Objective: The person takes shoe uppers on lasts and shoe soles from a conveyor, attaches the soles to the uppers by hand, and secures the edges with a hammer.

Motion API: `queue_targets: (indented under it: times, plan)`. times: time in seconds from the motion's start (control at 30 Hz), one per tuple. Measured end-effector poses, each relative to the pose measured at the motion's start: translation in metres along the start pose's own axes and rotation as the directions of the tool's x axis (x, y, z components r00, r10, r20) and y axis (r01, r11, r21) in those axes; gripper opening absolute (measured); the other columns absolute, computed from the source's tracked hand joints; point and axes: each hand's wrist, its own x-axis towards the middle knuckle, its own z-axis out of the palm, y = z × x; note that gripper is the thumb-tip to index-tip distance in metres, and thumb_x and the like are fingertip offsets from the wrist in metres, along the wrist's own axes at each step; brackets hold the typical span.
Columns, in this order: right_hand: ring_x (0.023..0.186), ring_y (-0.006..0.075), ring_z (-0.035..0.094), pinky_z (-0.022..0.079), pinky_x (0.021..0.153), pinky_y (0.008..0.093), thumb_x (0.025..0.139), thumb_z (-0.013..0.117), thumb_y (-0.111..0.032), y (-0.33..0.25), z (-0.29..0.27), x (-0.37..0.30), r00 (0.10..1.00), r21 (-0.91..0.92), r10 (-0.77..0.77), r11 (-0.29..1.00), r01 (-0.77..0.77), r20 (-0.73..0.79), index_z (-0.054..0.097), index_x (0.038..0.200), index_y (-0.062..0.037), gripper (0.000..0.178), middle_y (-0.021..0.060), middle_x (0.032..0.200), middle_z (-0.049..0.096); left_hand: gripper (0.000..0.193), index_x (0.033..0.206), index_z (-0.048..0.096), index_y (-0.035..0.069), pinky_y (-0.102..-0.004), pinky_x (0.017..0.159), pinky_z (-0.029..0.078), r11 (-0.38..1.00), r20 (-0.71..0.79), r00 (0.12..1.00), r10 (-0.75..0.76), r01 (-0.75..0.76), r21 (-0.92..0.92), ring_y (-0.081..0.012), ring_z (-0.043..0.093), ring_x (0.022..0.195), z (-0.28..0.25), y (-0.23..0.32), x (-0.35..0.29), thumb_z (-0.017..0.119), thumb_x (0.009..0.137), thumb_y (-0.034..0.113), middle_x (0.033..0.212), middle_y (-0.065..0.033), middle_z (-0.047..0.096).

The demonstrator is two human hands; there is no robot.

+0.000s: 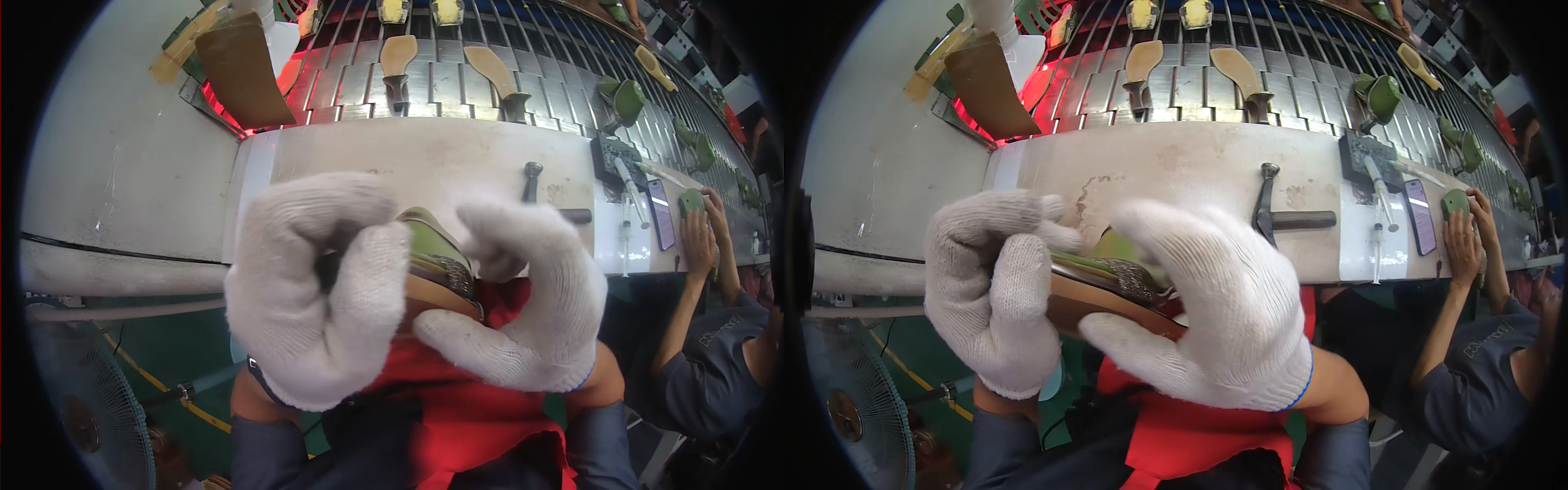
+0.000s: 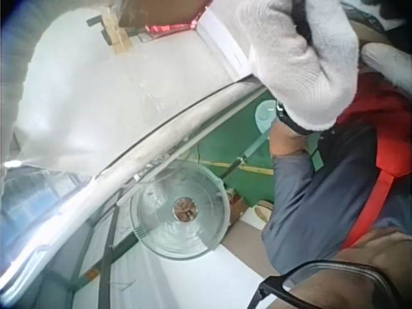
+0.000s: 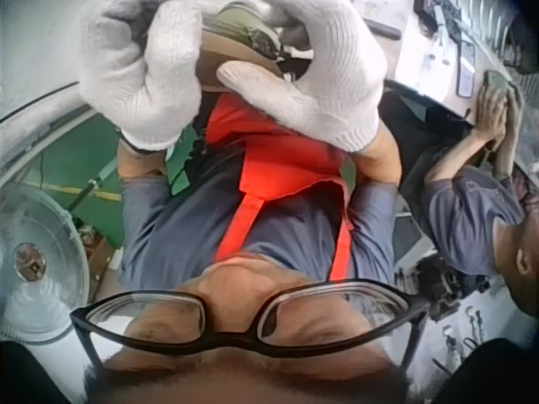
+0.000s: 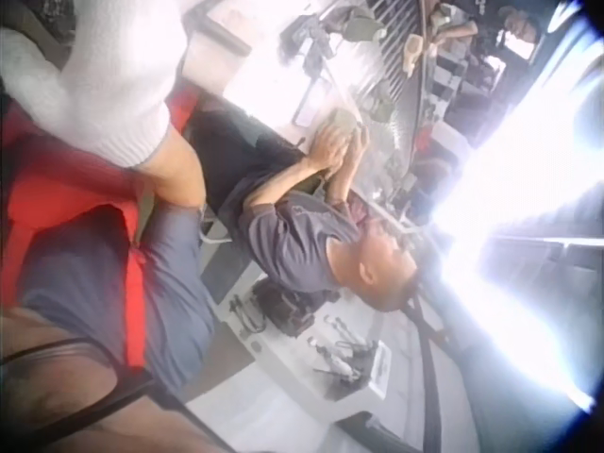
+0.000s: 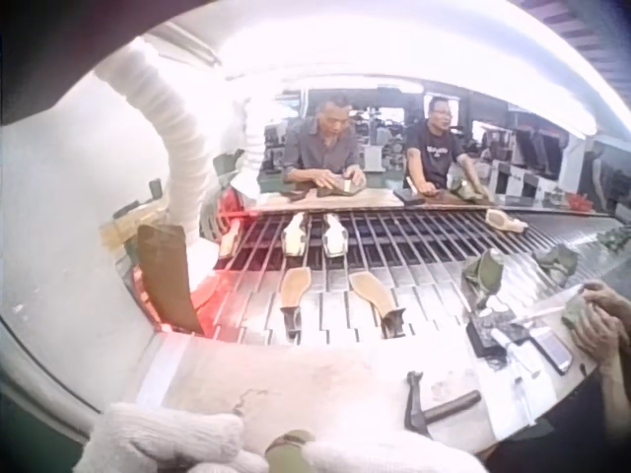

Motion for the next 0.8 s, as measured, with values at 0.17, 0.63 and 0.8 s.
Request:
queue_targets:
  times: [0.17, 0.63, 0.8]
  plan:
    - [0.094, 0.0201, 0.074, 0.059, 0.085, 0.0330, 0.085, 0.082, -0.015, -0.001, -0.029, 0.030, 0.989, 0.128, 0.051, 0.989, -0.069, 0.140, 0.056, 0.151, 0.0023, 0.073, 0.0141, 0.111, 0.074, 0.029, 0.127, 0.064, -0.003, -0.0369, 0.095, 0.060, 0.709, 0.336, 0.921, -0.200, 0.372, -0.599, -0.0217, 0.075, 0.101, 0.022, -0.017, 0.023, 0.053, 0.113, 0.020, 0.115, -0.0175, 0.075]
    - [0.107, 0.0298, 0.077, 0.066, 0.080, 0.0367, 0.104, 0.069, -0.009, 0.078, 0.048, -0.107, 0.735, 0.597, 0.662, 0.532, -0.600, 0.149, 0.056, 0.143, 0.0014, 0.043, 0.0175, 0.121, 0.072, 0.038, 0.125, 0.071, -0.001, -0.0370, 0.096, 0.057, 0.660, 0.135, 0.952, -0.273, 0.288, -0.694, -0.0201, 0.072, 0.104, 0.014, -0.163, 0.006, 0.045, 0.114, 0.024, 0.116, -0.0123, 0.075]
    - [0.076, 0.0196, 0.071, 0.060, 0.071, 0.0325, 0.089, 0.086, -0.008, 0.044, 0.034, -0.039, 0.968, 0.032, 0.251, 0.967, -0.252, 0.023, 0.065, 0.144, -0.0016, 0.059, 0.0081, 0.090, 0.072, 0.025, 0.114, 0.075, -0.005, -0.0302, 0.089, 0.057, 0.966, 0.238, 0.968, 0.075, -0.012, -0.259, -0.0170, 0.071, 0.099, 0.018, -0.141, 0.015, 0.055, 0.103, 0.003, 0.117, -0.0127, 0.071]
